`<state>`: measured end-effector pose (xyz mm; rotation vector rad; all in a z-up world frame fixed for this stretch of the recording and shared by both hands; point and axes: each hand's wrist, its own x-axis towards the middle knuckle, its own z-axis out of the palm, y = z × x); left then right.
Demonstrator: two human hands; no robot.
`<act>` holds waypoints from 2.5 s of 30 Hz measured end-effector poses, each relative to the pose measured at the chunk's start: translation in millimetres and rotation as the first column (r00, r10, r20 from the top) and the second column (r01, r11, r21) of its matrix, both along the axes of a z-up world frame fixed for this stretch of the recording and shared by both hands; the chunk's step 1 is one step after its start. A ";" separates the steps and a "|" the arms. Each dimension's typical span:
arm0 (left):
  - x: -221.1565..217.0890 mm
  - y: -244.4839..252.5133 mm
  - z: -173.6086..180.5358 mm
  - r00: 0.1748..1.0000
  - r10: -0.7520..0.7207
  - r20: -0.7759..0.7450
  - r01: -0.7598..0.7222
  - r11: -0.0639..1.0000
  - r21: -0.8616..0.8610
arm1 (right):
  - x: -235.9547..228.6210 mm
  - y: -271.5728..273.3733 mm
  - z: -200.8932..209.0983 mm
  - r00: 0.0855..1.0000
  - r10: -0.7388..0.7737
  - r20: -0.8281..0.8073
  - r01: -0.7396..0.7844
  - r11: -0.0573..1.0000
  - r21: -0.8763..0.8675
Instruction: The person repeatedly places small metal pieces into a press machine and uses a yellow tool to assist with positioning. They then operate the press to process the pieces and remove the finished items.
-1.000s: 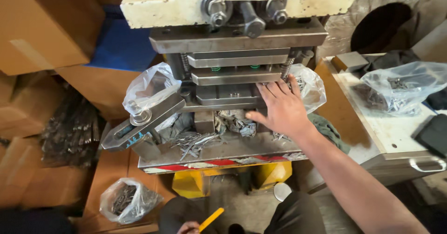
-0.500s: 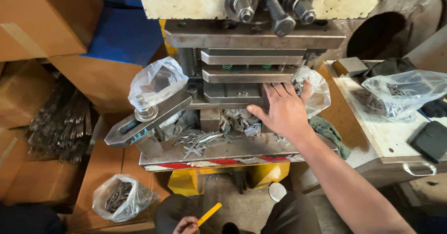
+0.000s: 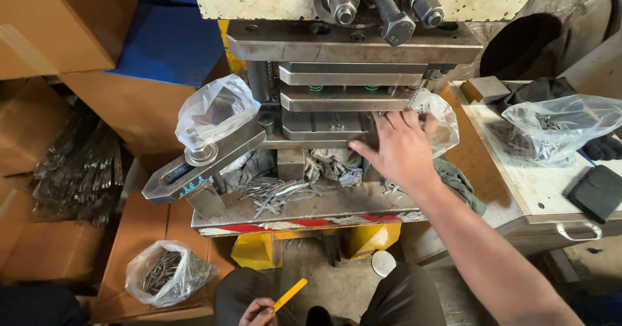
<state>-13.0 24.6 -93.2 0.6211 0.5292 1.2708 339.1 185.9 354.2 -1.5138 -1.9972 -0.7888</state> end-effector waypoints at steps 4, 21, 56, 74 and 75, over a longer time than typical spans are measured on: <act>0.6 -5.3 -3.1 0.996 -0.021 0.081 0.025 0.999 -0.040 | 10.1 -10.5 -6.8 0.995 0.071 -0.065 -0.062 0.989 0.136; 4.6 0.4 5.7 0.999 0.036 0.018 -0.037 0.997 0.071 | 115.7 -12.3 -41.1 0.910 -0.011 -0.414 0.099 0.976 0.192; -4.7 -6.2 -2.5 0.992 -0.114 0.052 0.118 0.991 -0.066 | -1.9 -7.3 6.6 0.968 0.249 -0.001 -0.247 0.960 0.129; -0.5 -12.1 -1.8 1.000 -0.006 0.027 0.016 0.918 -0.396 | 23.5 4.0 -21.1 0.944 0.275 -0.181 -0.245 0.954 0.174; 0.0 -12.8 -2.2 1.000 -0.007 0.021 0.015 0.918 -0.395 | 23.4 5.3 -22.6 0.940 0.277 -0.198 -0.241 0.953 0.185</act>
